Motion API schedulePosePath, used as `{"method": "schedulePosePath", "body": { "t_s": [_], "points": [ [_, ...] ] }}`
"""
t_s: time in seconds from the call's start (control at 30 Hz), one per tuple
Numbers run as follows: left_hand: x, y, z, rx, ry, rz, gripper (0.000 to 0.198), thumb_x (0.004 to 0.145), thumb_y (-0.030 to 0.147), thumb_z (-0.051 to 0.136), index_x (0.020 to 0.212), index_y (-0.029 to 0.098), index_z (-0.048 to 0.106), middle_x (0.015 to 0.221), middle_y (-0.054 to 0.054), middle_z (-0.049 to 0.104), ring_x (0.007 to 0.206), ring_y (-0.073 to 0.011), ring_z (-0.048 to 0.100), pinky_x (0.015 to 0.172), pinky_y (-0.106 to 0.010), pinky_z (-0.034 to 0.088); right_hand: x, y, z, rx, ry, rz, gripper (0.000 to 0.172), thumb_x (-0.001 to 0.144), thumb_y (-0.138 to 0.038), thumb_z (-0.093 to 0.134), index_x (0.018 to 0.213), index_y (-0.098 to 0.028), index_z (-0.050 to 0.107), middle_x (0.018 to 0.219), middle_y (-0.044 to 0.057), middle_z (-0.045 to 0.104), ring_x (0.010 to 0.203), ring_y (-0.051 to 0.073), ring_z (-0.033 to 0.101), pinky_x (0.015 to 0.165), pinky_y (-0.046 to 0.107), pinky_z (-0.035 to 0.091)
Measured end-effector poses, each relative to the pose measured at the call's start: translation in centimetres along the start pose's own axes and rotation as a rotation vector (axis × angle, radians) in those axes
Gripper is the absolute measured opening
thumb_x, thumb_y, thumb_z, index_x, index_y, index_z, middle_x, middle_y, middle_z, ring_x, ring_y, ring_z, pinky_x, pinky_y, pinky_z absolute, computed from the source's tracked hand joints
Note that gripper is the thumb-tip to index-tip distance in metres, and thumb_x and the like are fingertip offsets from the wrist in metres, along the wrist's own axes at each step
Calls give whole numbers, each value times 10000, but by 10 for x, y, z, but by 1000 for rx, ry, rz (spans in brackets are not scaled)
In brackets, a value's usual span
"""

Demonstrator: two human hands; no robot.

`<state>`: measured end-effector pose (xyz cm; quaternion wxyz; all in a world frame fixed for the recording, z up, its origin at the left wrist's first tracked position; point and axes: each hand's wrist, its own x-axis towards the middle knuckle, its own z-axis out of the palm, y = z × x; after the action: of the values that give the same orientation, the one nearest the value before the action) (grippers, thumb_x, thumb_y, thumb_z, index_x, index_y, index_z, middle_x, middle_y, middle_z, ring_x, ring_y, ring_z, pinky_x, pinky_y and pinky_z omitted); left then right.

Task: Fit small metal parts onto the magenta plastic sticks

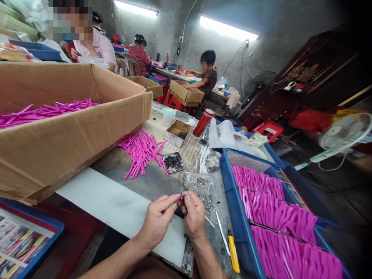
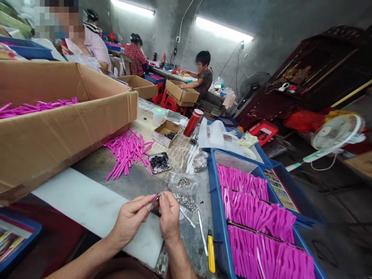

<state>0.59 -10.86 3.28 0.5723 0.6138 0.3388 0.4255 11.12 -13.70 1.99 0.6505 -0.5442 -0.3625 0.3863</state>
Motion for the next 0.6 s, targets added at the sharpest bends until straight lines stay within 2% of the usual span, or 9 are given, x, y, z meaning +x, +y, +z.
{"method": "schedulePosePath", "body": {
  "t_s": [0.13, 0.23, 0.3, 0.47, 0.6],
  "points": [
    [0, 2, 0, 20, -2, 19, 249, 730, 188, 498, 912, 143, 660, 575, 0, 489, 466, -83, 425, 437, -184, 394, 0, 0, 0, -2, 32, -42, 188, 684, -352, 565, 687, -176, 498, 562, -40, 446, 482, 91, 386, 461, 207, 329],
    [0, 4, 0, 25, -5, 43, 247, 733, 193, 497, 913, 154, 661, 596, -12, 518, 491, -93, 444, 450, -185, 407, -1, 1, -1, 0, 22, -37, 244, 739, -363, 501, 592, -170, 472, 509, -50, 399, 449, 79, 337, 423, 194, 286],
    [0, 4, 0, 18, -4, 42, 248, 735, 194, 495, 918, 157, 659, 611, -18, 529, 497, -95, 452, 444, -182, 407, -1, 1, -1, 29, -3, -24, 267, 771, -372, 453, 596, -171, 468, 493, -56, 379, 427, 73, 304, 400, 190, 255],
    [-1, 3, 0, 28, 4, 27, 245, 734, 189, 500, 916, 149, 659, 580, -6, 501, 474, -88, 445, 434, -182, 404, -2, -1, 0, -3, 29, -61, 162, 705, -324, 558, 696, -172, 501, 586, -38, 452, 521, 92, 399, 492, 203, 337],
    [-1, 2, 1, 33, -8, 57, 243, 738, 184, 497, 918, 153, 658, 601, -14, 524, 482, -88, 451, 445, -182, 409, -3, 0, -1, -5, 14, -29, 258, 754, -367, 481, 595, -165, 471, 512, -49, 384, 455, 79, 329, 425, 193, 284]
  ]
}}
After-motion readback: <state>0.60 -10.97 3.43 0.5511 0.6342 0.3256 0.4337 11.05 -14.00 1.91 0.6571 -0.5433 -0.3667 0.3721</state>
